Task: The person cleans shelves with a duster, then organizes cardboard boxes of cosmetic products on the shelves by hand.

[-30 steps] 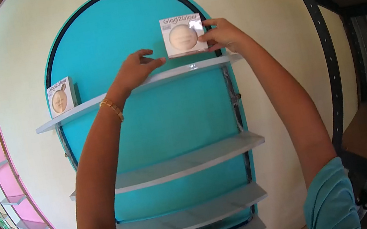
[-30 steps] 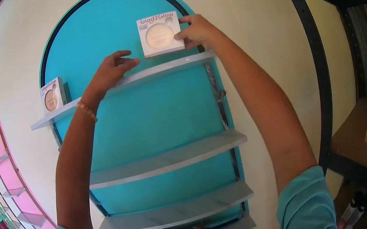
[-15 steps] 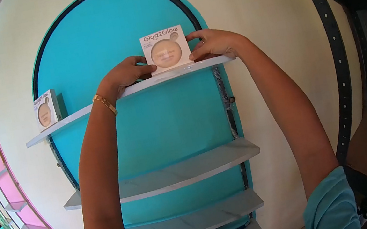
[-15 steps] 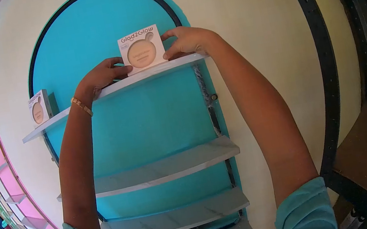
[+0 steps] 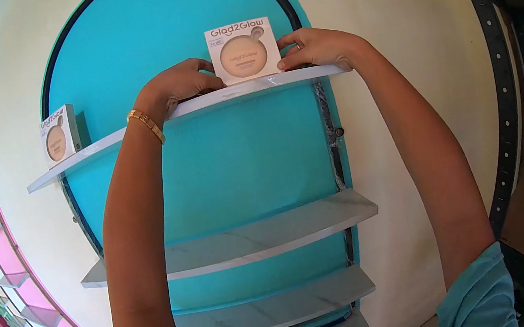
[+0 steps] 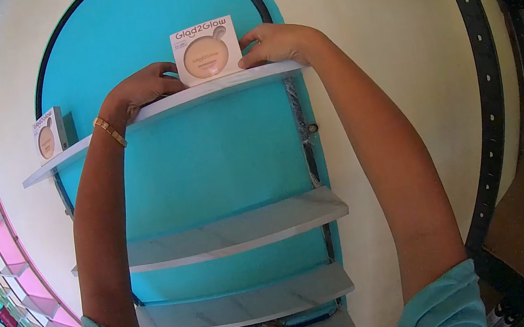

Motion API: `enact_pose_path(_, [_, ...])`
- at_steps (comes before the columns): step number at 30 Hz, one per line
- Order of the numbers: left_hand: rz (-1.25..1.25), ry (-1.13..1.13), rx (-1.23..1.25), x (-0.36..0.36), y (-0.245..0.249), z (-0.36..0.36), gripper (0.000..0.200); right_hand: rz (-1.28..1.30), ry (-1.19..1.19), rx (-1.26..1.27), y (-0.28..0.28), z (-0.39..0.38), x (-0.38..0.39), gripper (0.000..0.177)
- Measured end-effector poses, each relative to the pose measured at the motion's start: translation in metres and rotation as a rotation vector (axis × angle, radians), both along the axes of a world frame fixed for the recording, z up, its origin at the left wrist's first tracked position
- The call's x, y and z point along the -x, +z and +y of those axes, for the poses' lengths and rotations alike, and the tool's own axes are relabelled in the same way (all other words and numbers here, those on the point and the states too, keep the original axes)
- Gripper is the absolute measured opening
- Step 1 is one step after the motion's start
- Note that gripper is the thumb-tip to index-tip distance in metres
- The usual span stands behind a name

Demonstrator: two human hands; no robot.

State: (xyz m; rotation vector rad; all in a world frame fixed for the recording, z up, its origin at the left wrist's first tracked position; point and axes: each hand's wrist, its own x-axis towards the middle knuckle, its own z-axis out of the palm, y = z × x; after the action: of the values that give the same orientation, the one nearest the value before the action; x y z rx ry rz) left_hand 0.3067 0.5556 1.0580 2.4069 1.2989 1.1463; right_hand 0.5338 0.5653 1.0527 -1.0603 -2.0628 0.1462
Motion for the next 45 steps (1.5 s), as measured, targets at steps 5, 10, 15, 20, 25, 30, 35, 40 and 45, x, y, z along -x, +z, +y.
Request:
enact_pose_path(5, [-0.049, -0.002, -0.069, -0.001, -0.003, 0.009, 0.059, -0.072, -0.035, -0.096, -0.003, 0.003, -0.004, 0.054])
enact_pose_path(10, [-0.032, 0.014, -0.058, 0.002, -0.001, 0.014, 0.057, -0.07, -0.084, -0.139, -0.006, -0.001, 0.002, 0.045])
enact_pose_path(15, [0.041, 0.08, -0.077, 0.0, -0.001, 0.008, 0.064, -0.108, -0.052, -0.11, -0.006, 0.003, 0.001, 0.046])
enact_pose_path(20, [0.039, 0.107, -0.063, -0.001, -0.002, 0.009, 0.067, -0.131, -0.041, -0.102, -0.005, 0.009, -0.001, 0.045])
enact_pose_path(25, [0.021, 0.118, -0.062, 0.0, -0.001, 0.007, 0.069, -0.134, -0.041, -0.082, -0.006, 0.001, 0.002, 0.045])
enact_pose_path(30, [-0.013, 0.088, -0.033, -0.001, -0.002, 0.006, 0.068, -0.108, -0.013, -0.029, -0.004, 0.008, -0.001, 0.045])
enact_pose_path(35, [-0.046, 0.051, -0.062, 0.002, -0.001, 0.009, 0.063, -0.096, 0.012, -0.036, -0.004, 0.005, 0.0, 0.045])
enact_pose_path(40, [-0.045, 0.051, -0.041, 0.002, -0.001, 0.007, 0.064, -0.034, 0.02, -0.044, -0.005, 0.003, 0.0, 0.042])
enact_pose_path(45, [-0.021, 0.046, -0.039, 0.004, 0.0, 0.009, 0.063, -0.032, -0.024, -0.088, -0.004, 0.008, 0.001, 0.041])
